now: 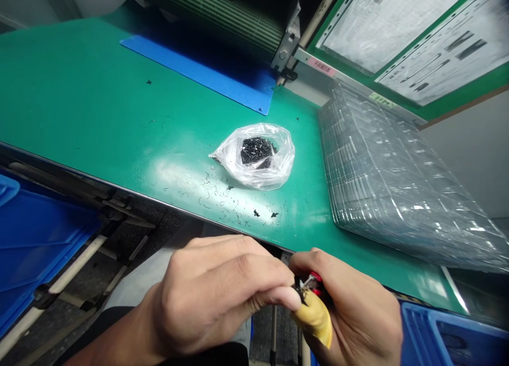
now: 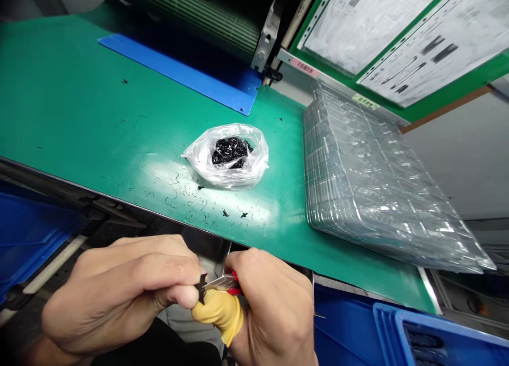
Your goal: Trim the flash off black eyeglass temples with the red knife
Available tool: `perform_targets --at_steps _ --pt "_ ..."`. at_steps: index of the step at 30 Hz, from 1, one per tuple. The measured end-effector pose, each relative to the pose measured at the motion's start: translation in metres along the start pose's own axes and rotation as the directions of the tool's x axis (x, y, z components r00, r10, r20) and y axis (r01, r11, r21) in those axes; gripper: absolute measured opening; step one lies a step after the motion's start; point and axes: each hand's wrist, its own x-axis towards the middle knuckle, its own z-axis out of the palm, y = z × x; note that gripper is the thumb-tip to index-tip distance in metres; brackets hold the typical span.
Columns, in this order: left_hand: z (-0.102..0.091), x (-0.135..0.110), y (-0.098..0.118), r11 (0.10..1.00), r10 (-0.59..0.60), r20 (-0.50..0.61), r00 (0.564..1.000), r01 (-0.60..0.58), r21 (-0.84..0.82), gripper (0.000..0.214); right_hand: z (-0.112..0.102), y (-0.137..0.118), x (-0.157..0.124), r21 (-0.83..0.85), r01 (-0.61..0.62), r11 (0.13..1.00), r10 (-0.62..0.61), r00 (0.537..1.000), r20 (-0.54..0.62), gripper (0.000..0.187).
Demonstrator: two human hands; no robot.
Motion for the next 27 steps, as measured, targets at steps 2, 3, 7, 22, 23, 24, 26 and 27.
perform_targets --at_steps 2,3,7,22,23,24,26,27 --pt "0.0 0.0003 0.0005 1.0 0.002 0.005 1.0 -0.002 0.019 0.007 -0.0012 0.0001 0.0 -0.021 0.01 1.0 -0.01 1.0 0.011 0.028" --pt "0.0001 0.0004 0.0005 1.0 0.003 0.009 1.0 -0.003 0.024 0.007 -0.0016 0.0002 -0.0002 -0.03 0.014 0.999 -0.014 1.0 0.014 0.026" --pt "-0.0002 0.0008 -0.0005 1.0 0.001 0.002 1.0 -0.001 0.026 0.007 -0.0023 0.0 -0.0013 -0.033 0.019 0.999 -0.018 1.0 0.024 0.023" --pt "0.0027 0.0014 -0.0029 1.0 0.008 -0.026 1.0 -0.008 -0.02 0.006 -0.0075 -0.0025 0.0045 0.038 -0.021 0.999 0.017 0.994 0.111 0.028" --pt "0.0027 0.0013 -0.0025 1.0 0.008 -0.021 1.0 -0.008 -0.007 0.007 -0.0067 -0.0017 0.0039 0.023 -0.015 1.0 0.013 0.996 0.085 0.027" --pt "0.0027 0.0011 -0.0021 1.0 0.007 -0.011 1.0 -0.007 0.003 0.007 -0.006 -0.0008 0.0029 0.017 -0.011 1.0 0.01 0.998 0.065 0.028" --pt "0.0026 0.0007 -0.0017 1.0 0.008 -0.001 1.0 -0.008 0.007 0.009 -0.005 0.0006 0.0007 0.015 -0.019 1.0 0.019 0.999 0.041 0.029" --pt "0.0026 0.0006 -0.0016 1.0 0.005 -0.002 1.0 -0.005 0.008 0.009 -0.0048 0.0011 -0.0002 0.012 -0.021 1.0 0.02 0.999 0.039 0.028"
